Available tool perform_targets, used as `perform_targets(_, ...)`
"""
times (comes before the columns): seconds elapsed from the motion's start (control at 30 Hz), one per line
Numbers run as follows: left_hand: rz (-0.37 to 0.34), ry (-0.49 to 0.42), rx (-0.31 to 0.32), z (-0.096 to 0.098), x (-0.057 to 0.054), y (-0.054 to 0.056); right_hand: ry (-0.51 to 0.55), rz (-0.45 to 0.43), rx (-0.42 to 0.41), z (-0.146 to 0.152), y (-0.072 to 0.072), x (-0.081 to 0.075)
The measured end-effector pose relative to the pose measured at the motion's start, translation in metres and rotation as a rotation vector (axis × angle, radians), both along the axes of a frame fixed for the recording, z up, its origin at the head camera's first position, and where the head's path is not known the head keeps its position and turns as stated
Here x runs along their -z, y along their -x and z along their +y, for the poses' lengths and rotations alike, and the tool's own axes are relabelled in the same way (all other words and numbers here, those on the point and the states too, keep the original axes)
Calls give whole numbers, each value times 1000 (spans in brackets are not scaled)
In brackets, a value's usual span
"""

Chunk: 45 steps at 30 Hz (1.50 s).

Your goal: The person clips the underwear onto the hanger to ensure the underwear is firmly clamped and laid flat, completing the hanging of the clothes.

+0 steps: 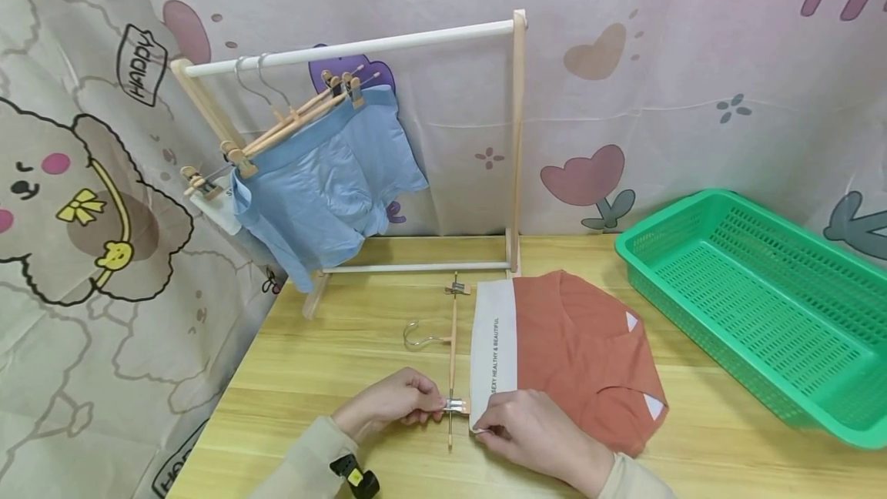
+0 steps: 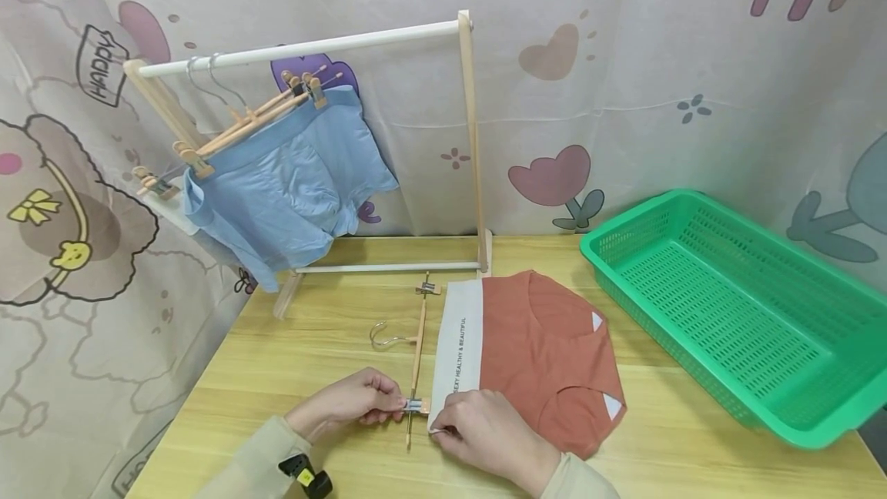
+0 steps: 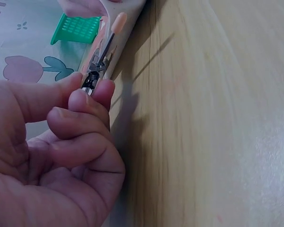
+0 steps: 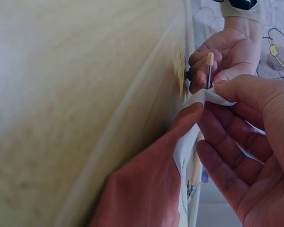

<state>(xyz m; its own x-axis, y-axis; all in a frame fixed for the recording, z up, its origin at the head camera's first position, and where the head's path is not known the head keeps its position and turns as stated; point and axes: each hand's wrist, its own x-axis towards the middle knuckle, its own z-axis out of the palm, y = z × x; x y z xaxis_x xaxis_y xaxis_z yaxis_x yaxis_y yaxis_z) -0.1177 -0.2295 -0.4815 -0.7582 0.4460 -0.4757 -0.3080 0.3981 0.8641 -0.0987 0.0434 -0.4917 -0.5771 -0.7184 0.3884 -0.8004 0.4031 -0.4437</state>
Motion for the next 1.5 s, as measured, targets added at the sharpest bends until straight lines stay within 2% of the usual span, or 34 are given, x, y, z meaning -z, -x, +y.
perform_targets(0.47,-45,-55,-11,1,1,1,-15,-24,1,1,-1,-2)
perform_targets(1.2,-22,-2,-24,6,2,2,-8,33,-4,-1,0,0)
perform_targets(1.5,-17,5,-19,12,-1,1,-12,53,-3,-2,0,1)
